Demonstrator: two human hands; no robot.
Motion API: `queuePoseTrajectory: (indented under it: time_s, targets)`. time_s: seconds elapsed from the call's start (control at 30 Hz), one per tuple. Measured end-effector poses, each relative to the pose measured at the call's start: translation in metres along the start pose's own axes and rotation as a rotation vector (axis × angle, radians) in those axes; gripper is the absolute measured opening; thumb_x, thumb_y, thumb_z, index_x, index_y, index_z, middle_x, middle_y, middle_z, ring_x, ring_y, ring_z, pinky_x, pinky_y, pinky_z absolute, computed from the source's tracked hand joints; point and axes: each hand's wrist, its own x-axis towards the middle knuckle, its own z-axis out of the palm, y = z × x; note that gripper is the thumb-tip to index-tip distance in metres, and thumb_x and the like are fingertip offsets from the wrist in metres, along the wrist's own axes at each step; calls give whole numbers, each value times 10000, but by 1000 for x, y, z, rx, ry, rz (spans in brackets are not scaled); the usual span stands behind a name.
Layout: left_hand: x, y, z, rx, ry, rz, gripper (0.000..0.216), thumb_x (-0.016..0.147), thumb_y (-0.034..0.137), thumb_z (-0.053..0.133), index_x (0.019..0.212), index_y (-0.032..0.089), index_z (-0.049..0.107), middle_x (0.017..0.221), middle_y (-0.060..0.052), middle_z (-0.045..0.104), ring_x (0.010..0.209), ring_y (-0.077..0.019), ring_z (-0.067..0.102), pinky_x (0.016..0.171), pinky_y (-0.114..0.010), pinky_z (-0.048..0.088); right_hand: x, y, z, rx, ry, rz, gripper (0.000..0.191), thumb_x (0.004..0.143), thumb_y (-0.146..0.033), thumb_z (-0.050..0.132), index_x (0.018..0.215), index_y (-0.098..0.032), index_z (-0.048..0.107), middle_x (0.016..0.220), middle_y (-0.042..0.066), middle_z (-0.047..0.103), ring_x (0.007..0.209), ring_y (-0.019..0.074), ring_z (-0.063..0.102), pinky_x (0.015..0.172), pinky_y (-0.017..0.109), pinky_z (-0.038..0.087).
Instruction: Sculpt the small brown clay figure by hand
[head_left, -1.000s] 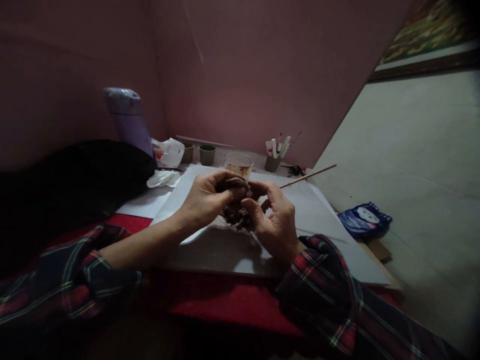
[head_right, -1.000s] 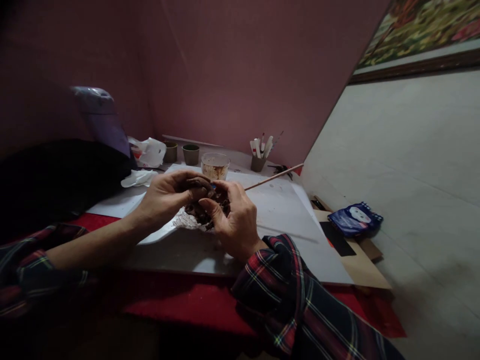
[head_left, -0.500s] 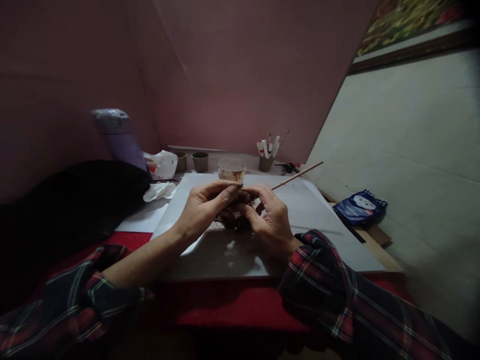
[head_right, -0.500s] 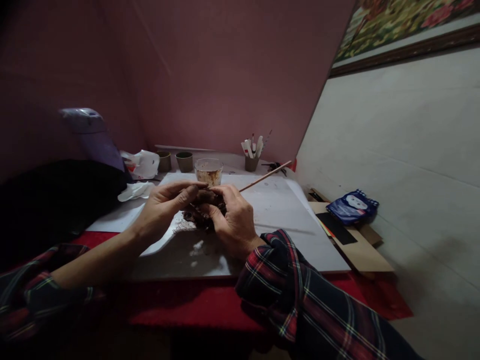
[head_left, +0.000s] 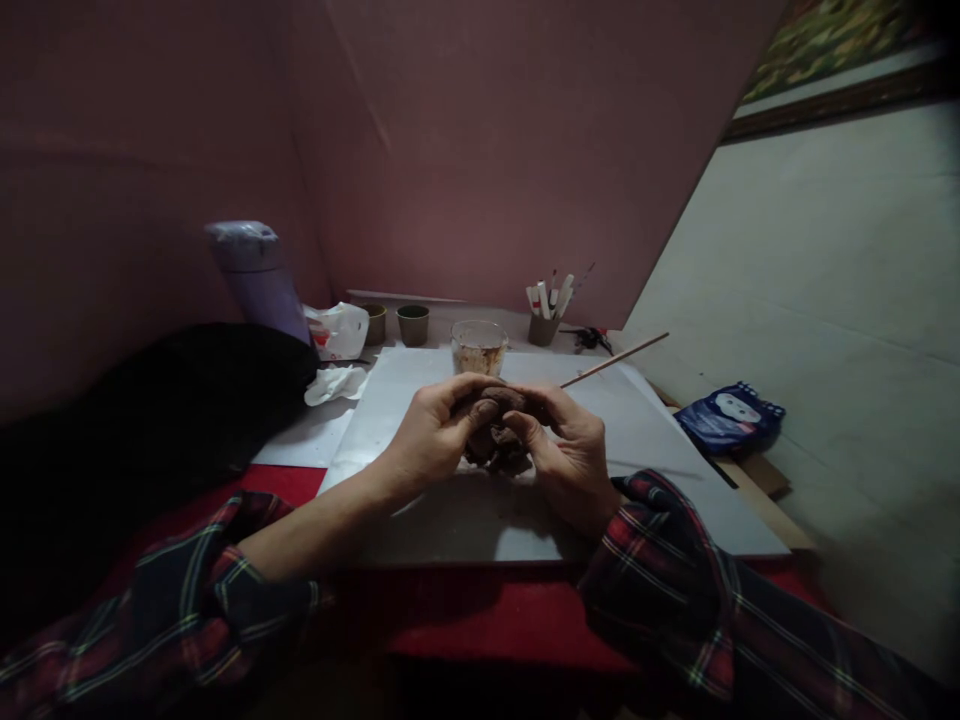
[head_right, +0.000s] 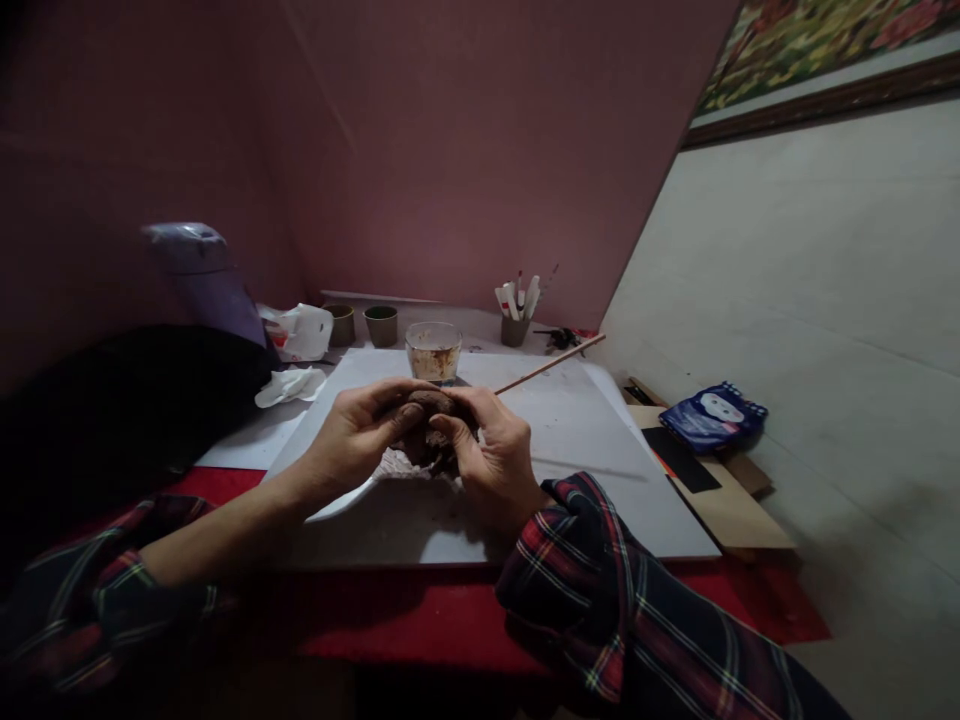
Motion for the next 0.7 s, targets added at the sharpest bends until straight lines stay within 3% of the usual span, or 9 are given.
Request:
queuePoseTrajectory:
  time_s: [0.13, 0.3, 0.4, 0.47, 0.57, 0.7]
  targets:
    - [-2, 2, 0, -40, -14, -52, 246, 850, 289, 601, 990, 100, 672, 696, -34, 679, 460, -87, 542, 453, -209, 475, -1, -5, -1, 9, 3, 15, 142, 891, -261, 614, 1027, -247, 654, 874, -15, 701, 781, 136, 653, 709, 262, 520]
    - [0, 3, -2, -74, -13, -101, 242, 861, 298, 606, 993, 115, 694, 853, -68, 719, 568, -98, 595, 520, -200, 501, 1, -5, -1, -46, -35, 21, 183, 930, -297, 552, 1084, -236, 629, 951, 23, 705, 847, 160, 666, 764, 299, 534]
    - [2, 1, -3, -159, -10, -190, 309, 876, 370, 594, 1045, 127, 682, 855, -66, 715, 545, -99, 585, 490, -203, 485, 1, -3, 0, -57, -55, 25, 442, 876, -350, 630, 1286, -243, 504, 998, 45, 694, 803, 172, 668, 714, 313, 555]
    - [3, 0, -3, -183, 32, -185, 321, 858, 375, 626, 1074, 141, 675, 912, -67, 717, 636, -113, 615, 536, -194, 488, 1, -2, 1, -74, -65, 9, 631, 812, -328, 710, 1368, -268, 417, 1036, 46, 683, 759, 165, 660, 683, 312, 563]
    - [3, -3, -4, -152, 34, -167, 324, 847, 405, 644, 1034, 144, 687, 923, -58, 715, 755, -130, 628, 631, -192, 486, 2, 0, 1, -153, -68, -26, 559, 800, -259, 719, 1306, -279, 483, 1119, 60, 664, 867, 189, 665, 752, 338, 568]
    - [3, -3, -5, -120, -15, -230, 415, 862, 514, 581, 946, 122, 688, 733, -28, 670, 614, -115, 568, 569, -204, 436, 4, 1, 0, -178, -57, -28, 472, 787, -295, 736, 1216, -247, 544, 1074, 62, 679, 930, 216, 669, 807, 356, 563]
